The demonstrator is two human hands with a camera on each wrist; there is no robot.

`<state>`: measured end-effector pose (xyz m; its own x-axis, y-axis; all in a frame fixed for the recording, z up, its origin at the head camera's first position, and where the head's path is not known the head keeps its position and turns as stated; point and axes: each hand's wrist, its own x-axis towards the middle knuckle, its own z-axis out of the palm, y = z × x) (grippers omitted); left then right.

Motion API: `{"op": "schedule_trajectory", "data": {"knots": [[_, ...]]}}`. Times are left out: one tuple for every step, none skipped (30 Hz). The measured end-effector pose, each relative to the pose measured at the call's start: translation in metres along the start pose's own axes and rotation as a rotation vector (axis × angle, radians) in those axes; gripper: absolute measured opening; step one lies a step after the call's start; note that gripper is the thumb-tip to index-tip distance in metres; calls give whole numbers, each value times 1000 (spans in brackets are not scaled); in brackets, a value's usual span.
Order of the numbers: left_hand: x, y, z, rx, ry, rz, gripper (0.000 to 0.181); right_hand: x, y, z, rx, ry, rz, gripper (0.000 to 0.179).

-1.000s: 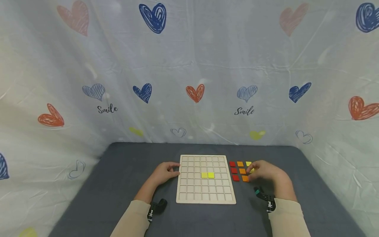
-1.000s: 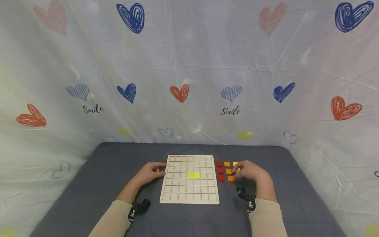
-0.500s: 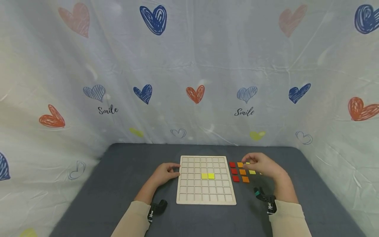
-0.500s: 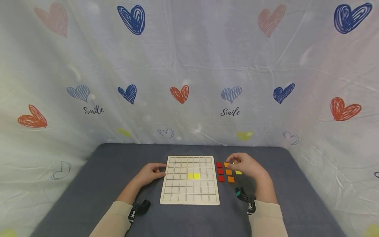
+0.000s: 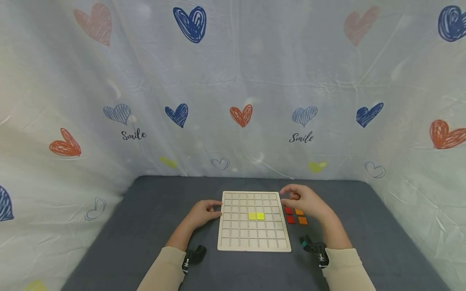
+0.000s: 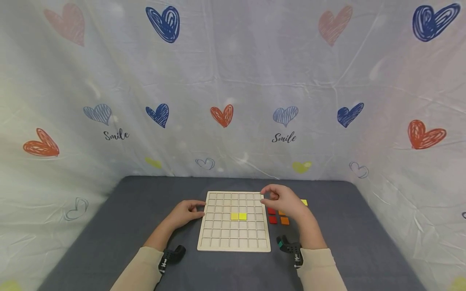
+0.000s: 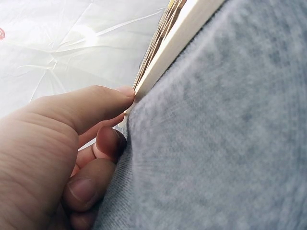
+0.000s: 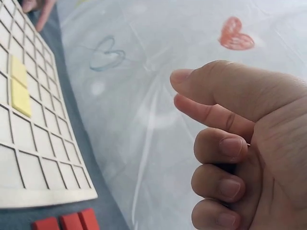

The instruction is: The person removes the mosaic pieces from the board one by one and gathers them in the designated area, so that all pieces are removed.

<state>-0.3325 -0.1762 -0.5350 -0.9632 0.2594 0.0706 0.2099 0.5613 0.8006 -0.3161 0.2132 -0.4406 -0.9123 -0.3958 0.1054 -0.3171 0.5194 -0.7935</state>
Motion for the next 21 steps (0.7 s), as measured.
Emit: {"op": "schedule_trajectory", "data": {"knots": [[0, 0, 0, 1, 0, 1, 39, 1, -1, 3, -3, 0, -6, 25], [0, 0, 0, 2, 0, 0, 39, 3, -2, 6, -10, 1, -9, 25], [0, 0, 0, 3, 1, -1, 39, 4, -3, 9, -22, 2, -12, 25], [0, 0, 0, 3, 1, -2, 39, 5, -4, 13, -37, 7, -13, 26], [0, 0, 0, 3, 1, -2, 39, 6, -5, 16, -49, 10, -7, 26], [0, 0, 0, 4, 2, -4, 39, 7, -6, 20, -63, 11, -5, 27], [0, 0, 0, 5, 3, -5, 39, 9, -6, 23, -79, 8, -12, 27], [0, 0, 0, 6, 4, -5, 39, 10, -7, 27, -95, 7, -16, 28], [0, 0, 0, 8, 5, -6, 40, 11, -8, 30, -100, 5, -18, 28], [0, 0, 0, 9, 6, -8, 40, 12, -9, 34, -112, 2, -22, 29], [0, 0, 0, 10, 6, -9, 40, 13, -9, 37, -120, -3, -30, 30], [0, 0, 0, 11, 7, -11, 40, 14, -9, 41, -131, -7, -36, 31], [0, 0, 1, 11, 8, -10, 40, 15, -9, 45, -141, -15, -45, 32], [0, 0, 1, 12, 8, -10, 40, 16, -9, 49, -147, -23, -41, 33], [0, 0, 1, 12, 8, -9, 40, 17, -9, 52, -157, -29, -43, 34], [0, 0, 1, 13, 9, -7, 40, 17, -9, 56, -169, -36, -48, 35], [0, 0, 1, 13, 8, -5, 39, 18, -9, 60, -177, -43, -48, 35], [0, -1, 1, 13, 9, -2, 39, 19, -10, 63, -184, -51, -44, 36], [0, -1, 1, 13, 8, 1, 40, 19, -10, 66, -194, -54, -41, 35], [0, -2, 1, 13, 8, 3, 39, 20, -10, 70, -207, -54, -35, 35], [1, -2, 1, 13, 6, 5, 39, 20, -10, 73, -223, -54, -29, 34]]}}
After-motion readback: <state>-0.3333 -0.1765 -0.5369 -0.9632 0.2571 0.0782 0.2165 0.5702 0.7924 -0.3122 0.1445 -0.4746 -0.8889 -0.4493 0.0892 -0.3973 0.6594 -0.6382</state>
